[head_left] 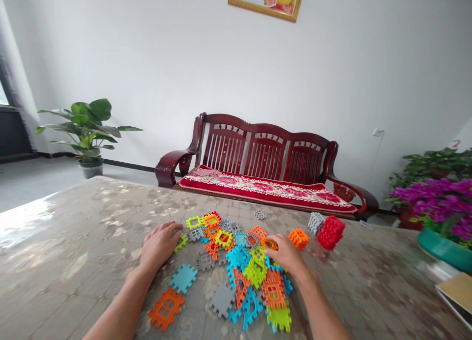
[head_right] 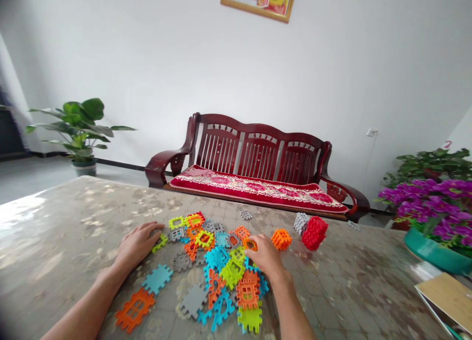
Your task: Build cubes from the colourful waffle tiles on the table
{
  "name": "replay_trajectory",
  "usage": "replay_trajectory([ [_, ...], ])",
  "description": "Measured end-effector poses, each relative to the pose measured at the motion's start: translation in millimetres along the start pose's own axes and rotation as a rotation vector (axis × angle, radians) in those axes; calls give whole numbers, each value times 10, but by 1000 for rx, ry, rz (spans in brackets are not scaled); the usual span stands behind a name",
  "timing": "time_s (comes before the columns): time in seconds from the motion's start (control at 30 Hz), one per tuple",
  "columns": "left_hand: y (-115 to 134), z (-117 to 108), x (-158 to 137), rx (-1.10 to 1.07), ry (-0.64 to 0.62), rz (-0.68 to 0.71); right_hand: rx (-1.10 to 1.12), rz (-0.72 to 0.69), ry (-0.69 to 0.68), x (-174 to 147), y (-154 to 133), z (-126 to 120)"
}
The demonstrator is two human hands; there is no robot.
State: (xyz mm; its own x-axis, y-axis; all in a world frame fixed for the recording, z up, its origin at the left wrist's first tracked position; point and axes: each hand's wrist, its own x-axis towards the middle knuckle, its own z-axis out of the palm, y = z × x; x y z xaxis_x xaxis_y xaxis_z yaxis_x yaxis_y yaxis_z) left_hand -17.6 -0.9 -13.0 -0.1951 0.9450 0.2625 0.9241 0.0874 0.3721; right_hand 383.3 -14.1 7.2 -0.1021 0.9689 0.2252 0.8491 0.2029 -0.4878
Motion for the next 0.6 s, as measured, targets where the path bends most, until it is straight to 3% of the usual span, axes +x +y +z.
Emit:
replay_trajectory([
  [0.13,4,-2,-4,3,0,3,-70,11,-6,12,-36,-47],
  [0.23,8,-8,-2,10,-14,-1,-78,99,59,37,-14,-61],
  [0.43,5,-9,2,11,-6,1,201,308,153,88,205,27],
  [0.6,-1,-1,6,2,1,5,145,253,181,103,205,87],
])
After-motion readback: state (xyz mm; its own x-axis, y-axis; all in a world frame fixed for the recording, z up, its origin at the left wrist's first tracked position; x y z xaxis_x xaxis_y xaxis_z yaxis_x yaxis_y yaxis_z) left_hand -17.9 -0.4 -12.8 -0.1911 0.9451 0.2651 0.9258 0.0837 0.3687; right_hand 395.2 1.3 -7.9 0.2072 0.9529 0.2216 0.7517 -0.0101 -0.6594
